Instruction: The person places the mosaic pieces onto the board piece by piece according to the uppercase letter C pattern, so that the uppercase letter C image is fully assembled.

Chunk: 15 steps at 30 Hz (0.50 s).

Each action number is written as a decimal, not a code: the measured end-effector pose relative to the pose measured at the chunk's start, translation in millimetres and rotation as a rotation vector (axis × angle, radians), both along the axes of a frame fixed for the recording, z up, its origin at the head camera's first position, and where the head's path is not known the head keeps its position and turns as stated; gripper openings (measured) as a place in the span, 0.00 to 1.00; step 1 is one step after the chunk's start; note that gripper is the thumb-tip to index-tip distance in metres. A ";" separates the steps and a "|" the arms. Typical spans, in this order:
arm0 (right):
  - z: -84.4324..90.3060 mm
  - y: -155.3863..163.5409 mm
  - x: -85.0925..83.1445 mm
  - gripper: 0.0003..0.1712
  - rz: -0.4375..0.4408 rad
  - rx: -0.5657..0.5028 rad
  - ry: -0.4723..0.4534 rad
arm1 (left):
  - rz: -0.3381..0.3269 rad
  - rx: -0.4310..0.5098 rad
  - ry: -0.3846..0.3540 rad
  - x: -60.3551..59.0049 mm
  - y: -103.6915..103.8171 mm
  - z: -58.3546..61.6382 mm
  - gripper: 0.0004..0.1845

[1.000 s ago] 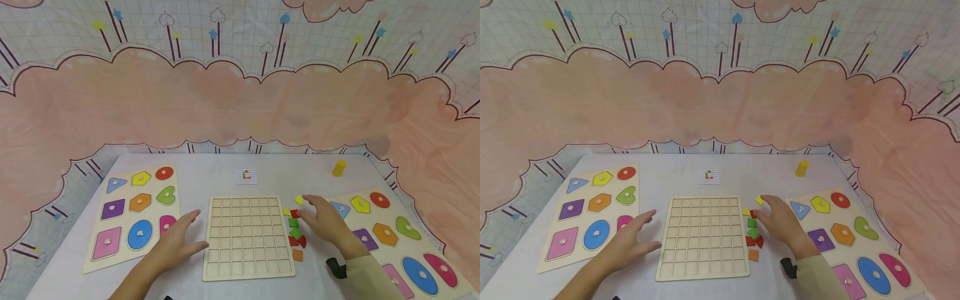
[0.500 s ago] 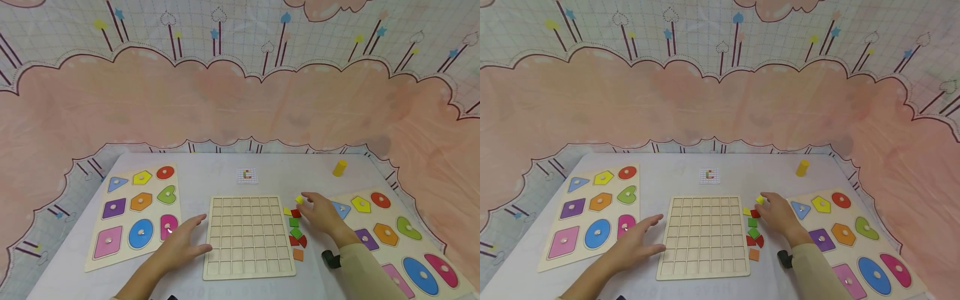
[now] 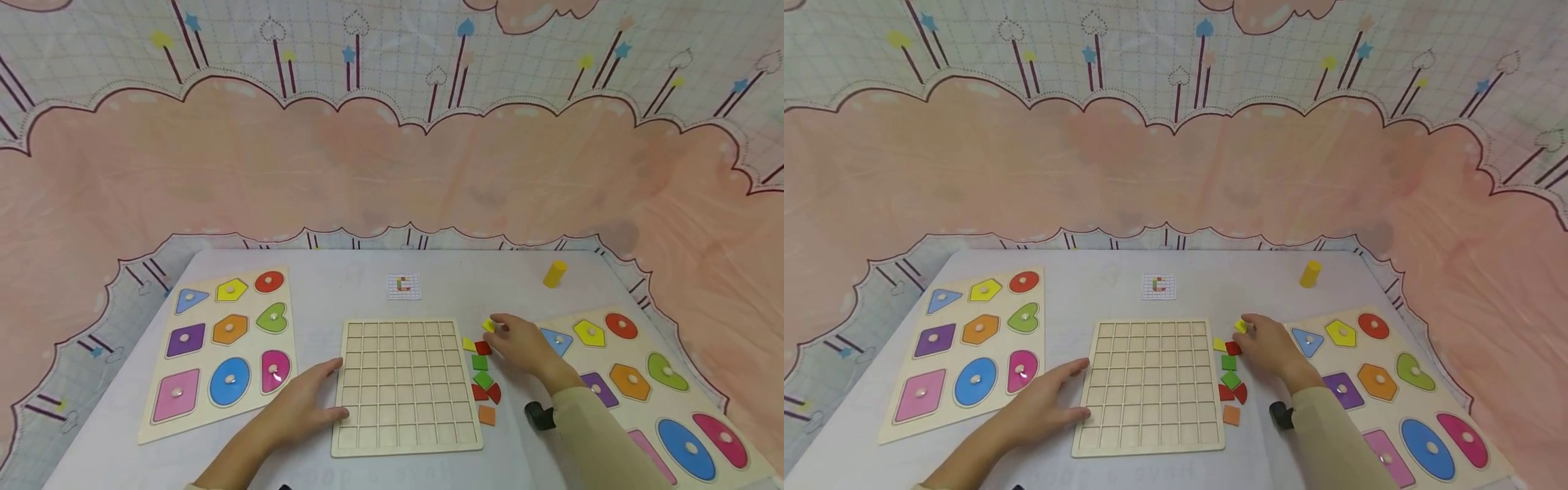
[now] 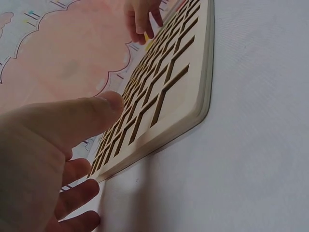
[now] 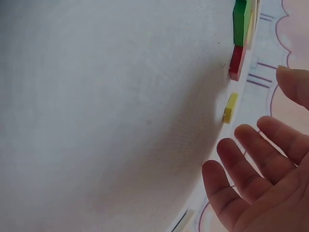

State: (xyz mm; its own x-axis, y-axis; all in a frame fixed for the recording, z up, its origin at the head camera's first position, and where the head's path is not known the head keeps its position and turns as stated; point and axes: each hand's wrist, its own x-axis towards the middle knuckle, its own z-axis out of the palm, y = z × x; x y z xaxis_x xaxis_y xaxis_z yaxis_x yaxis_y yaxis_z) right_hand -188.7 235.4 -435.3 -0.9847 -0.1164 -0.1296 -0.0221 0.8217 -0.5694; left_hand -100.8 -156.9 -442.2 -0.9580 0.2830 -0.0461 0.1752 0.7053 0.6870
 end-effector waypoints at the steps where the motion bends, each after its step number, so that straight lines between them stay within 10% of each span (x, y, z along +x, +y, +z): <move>1: -0.1 -0.1 -0.3 0.33 0.003 0.006 -0.007 | -0.004 -0.005 -0.003 0.2 0.2 0.0 0.44; 15: -0.6 -1.0 -5.1 0.32 0.034 0.036 -0.049 | -0.037 -0.046 -0.049 3.2 0.5 1.3 0.43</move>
